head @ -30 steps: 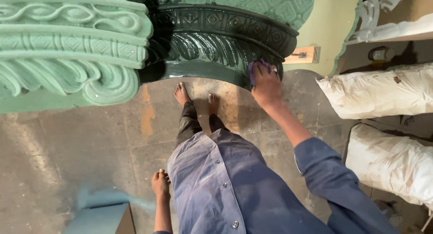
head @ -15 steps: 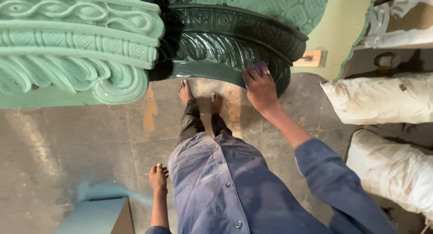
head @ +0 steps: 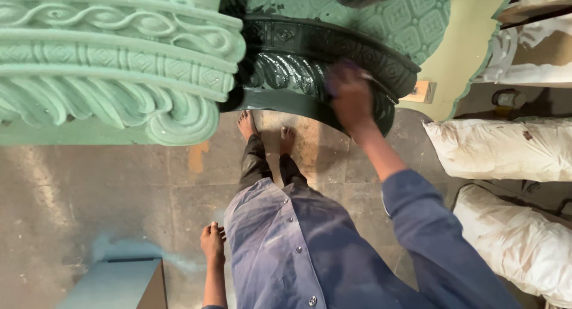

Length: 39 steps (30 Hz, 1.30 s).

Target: The person cleans the ornate legs of a green wooden bed frame using a purple cloth. They repeatedly dip the cloth into a metal container to wet it and wipe the carved details of the furniture legs.

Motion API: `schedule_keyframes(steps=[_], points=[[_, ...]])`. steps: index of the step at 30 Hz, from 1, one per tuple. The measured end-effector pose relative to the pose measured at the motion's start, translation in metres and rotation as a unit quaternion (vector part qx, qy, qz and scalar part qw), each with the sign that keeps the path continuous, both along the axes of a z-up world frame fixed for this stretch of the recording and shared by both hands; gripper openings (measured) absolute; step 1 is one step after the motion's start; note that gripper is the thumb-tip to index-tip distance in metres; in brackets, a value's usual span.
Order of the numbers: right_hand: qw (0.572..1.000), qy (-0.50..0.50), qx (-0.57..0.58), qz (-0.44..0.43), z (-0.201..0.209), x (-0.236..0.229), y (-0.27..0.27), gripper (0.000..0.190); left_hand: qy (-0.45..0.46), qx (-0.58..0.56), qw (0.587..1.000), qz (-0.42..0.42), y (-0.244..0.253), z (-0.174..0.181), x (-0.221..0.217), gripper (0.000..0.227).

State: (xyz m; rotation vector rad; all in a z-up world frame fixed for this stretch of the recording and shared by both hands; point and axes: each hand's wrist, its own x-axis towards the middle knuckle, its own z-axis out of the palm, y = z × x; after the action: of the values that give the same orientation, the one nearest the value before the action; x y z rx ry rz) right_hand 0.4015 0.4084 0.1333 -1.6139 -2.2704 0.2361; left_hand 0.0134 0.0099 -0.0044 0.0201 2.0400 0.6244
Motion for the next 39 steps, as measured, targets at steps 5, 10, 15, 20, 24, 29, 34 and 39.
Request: schedule_keyframes(steps=[5,10,15,20,24,29,34,39], points=[[0.980,-0.019,0.022,-0.197,-0.003,0.012,-0.017,0.050,-0.014,-0.017,1.000,0.022,-0.001,0.004,-0.004,0.036],[0.999,0.013,-0.011,-0.046,-0.024,-0.119,0.028,0.037,0.004,-0.012,1.000,0.002,-0.002,0.007,-0.010,0.035],[0.997,0.040,-0.012,0.065,-0.007,-0.142,0.009,0.055,0.016,-0.016,1.000,-0.020,0.011,-0.003,-0.026,0.033],[0.985,0.004,-0.162,0.057,0.025,-0.097,-0.015,0.051,0.015,-0.007,1.000,-0.014,0.009,-0.007,-0.021,0.033],[0.996,0.022,-0.072,0.037,0.017,-0.099,0.010,0.049,0.008,-0.009,1.000,-0.002,0.003,-0.010,-0.006,0.035],[0.990,-0.102,0.072,0.059,0.004,-0.092,-0.029,0.053,0.000,0.006,1.000,0.018,-0.009,-0.010,0.006,0.035],[0.996,-0.048,-0.033,0.064,-0.006,-0.076,-0.055,0.047,-0.003,0.011,1.000,0.026,-0.021,-0.008,0.015,0.038],[0.986,-0.117,0.059,0.108,-0.013,-0.077,-0.032,0.050,-0.005,0.007,1.000,0.019,-0.021,-0.017,0.023,0.035]])
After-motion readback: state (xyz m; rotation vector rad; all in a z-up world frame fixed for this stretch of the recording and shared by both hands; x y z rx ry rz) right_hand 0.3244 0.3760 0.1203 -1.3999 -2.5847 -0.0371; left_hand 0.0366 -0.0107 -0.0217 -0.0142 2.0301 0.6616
